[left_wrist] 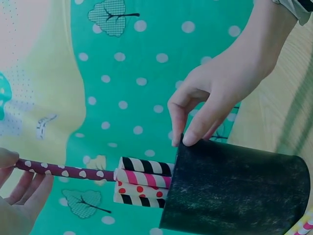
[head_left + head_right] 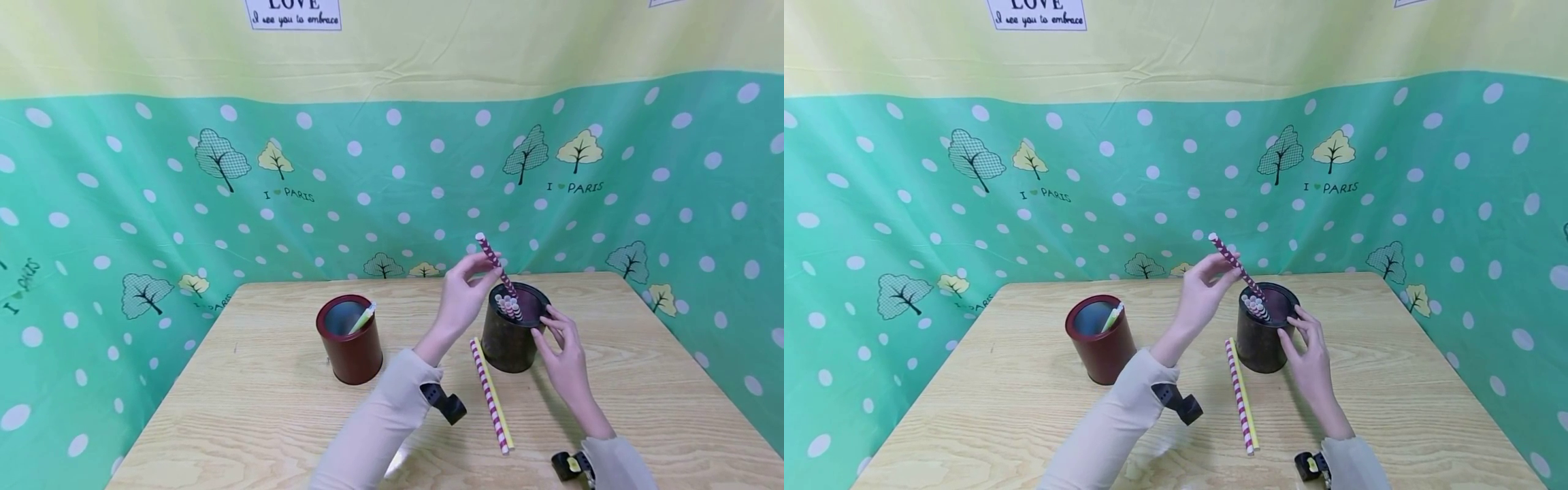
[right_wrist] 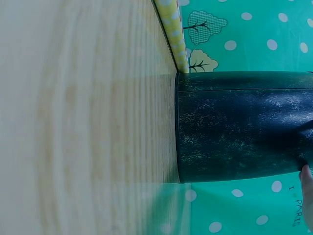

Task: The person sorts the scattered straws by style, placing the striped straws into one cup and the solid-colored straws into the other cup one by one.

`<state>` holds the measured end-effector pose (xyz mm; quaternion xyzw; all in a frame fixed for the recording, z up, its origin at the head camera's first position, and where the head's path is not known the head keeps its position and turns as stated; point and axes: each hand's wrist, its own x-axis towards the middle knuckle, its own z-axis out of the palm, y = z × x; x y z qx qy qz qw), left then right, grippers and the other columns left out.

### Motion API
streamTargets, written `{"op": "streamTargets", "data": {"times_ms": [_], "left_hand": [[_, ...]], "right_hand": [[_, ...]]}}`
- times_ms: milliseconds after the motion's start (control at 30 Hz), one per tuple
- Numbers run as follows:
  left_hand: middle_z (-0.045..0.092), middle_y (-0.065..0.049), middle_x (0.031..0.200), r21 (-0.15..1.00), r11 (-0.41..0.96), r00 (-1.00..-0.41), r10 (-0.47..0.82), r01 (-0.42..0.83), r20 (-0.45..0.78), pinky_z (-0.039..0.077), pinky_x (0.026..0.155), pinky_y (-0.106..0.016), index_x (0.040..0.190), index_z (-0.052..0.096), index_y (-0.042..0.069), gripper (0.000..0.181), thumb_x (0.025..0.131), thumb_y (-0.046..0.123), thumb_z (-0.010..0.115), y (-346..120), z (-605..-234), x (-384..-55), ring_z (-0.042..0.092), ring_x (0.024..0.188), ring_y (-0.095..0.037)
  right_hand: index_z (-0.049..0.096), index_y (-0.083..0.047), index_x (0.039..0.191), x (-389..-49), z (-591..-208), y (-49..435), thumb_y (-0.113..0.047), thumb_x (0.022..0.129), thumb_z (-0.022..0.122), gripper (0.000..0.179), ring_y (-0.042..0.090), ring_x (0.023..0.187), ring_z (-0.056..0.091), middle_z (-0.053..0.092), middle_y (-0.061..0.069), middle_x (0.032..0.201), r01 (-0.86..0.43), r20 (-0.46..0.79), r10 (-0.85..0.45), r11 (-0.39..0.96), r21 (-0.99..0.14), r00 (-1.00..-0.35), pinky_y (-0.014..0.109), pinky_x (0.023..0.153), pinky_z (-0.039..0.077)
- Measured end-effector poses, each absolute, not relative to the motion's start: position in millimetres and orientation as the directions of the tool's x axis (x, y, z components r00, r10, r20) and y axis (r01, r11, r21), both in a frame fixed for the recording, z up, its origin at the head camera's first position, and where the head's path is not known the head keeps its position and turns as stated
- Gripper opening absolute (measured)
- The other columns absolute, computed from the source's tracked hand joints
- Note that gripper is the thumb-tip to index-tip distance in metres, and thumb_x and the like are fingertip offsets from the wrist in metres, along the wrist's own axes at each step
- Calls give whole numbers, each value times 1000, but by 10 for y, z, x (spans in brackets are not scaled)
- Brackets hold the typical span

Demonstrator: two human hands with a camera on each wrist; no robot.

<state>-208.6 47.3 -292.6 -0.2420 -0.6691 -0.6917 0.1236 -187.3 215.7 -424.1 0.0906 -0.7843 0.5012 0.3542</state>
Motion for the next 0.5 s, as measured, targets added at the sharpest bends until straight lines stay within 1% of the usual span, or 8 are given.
{"op": "streamTargets", "data": {"times_ms": [67,167,367,500], "left_hand": [[60,-18,103,871,-64,-858,154,487,491,47,79,-22,105,58,-6,23,82,-2,57,482,-2944,-2094,58,93,-21],[60,-17,104,878,-61,-864,158,474,478,47,80,-21,106,58,-6,24,82,-2,57,492,-2969,-2106,59,93,-19],[60,-19,103,869,-34,-854,172,493,492,46,79,-18,106,58,-7,24,82,-3,56,500,-2996,-2107,59,94,-22],[60,-19,102,855,-18,-840,176,519,514,46,80,-20,107,57,-7,24,83,-2,55,488,-3042,-2112,58,95,-24]], "right_hand": [[49,13,100,-1873,-4243,2156,12,79,55,22,-3,115,36,43,24,123,-495,645,213,482,-723,-734,8,92,31],[49,13,101,-1872,-4246,2154,11,79,56,22,-3,115,36,42,23,123,-492,642,213,484,-724,-736,8,92,31],[49,13,101,-1870,-4247,2153,11,79,56,23,-2,116,36,42,23,123,-491,642,215,484,-724,-736,8,92,31],[49,14,101,-1872,-4245,2153,12,79,55,23,0,116,37,42,24,123,-500,649,213,480,-721,-731,8,92,31]]}}
